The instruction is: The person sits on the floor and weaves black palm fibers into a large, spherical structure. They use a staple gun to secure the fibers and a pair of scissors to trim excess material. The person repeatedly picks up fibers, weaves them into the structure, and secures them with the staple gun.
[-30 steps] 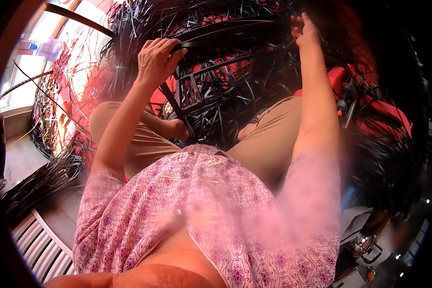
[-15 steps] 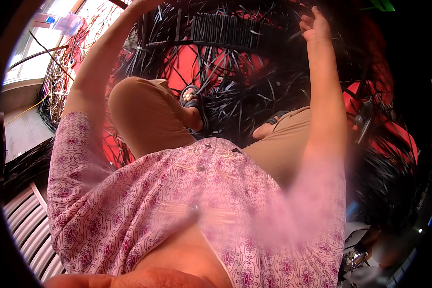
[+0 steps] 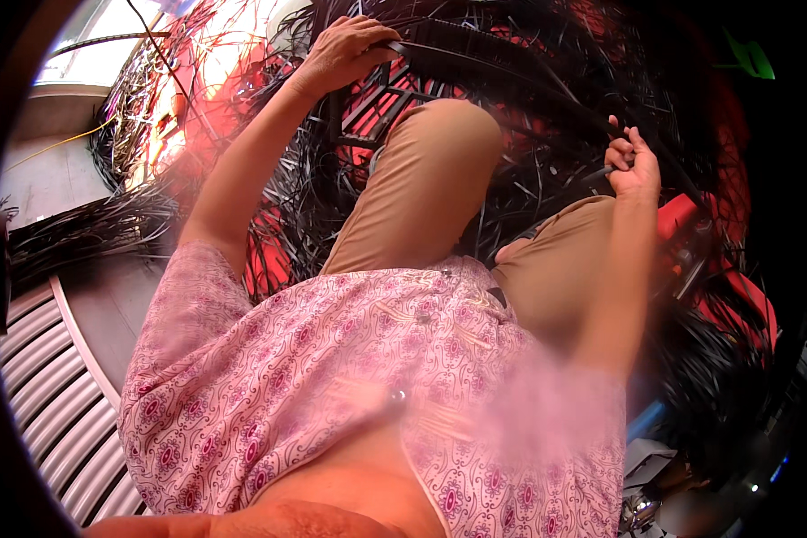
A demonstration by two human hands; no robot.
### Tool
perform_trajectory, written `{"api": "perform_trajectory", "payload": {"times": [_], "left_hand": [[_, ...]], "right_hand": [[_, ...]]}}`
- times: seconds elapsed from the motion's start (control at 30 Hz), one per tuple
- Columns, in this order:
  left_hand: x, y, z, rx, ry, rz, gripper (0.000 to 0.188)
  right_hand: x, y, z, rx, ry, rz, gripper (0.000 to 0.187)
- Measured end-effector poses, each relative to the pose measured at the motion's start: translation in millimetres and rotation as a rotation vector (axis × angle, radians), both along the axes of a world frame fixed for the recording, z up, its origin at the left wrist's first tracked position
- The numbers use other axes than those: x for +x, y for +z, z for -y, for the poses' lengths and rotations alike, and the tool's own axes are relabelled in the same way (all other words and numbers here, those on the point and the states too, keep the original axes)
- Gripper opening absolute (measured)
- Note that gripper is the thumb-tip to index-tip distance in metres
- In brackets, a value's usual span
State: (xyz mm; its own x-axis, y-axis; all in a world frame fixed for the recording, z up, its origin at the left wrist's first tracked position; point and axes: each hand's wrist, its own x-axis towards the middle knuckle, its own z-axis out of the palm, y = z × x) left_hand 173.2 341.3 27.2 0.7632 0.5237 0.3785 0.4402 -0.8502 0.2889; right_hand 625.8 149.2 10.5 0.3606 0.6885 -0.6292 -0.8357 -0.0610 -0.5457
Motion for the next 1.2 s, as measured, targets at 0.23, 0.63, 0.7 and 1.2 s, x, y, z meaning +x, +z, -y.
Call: {"api": "perform_trajectory", "payload": {"times": [0.23, 0.63, 0.7, 1.2], "left_hand": [[-8, -10, 54, -0.004, -0.019, 0.012, 0.031], [-18, 9, 80, -0.337, 0.211, 0.174, 0.059], [-20, 14, 85, -0.364, 0.209, 0.176, 0.061], [-32, 14, 103, -0.444, 0.200, 0.163, 0.067]], "right_hand": [[24, -24, 31, 0.033, -0.019, -0.165, 0.016], [16, 12, 88, 0.018, 0.343, -0.070, 0.035], [-31, 46, 95, -0.080, 0.210, 0.107, 0.033], [12, 188, 285, 0.172, 0.302, 0.549, 0.051]]}}
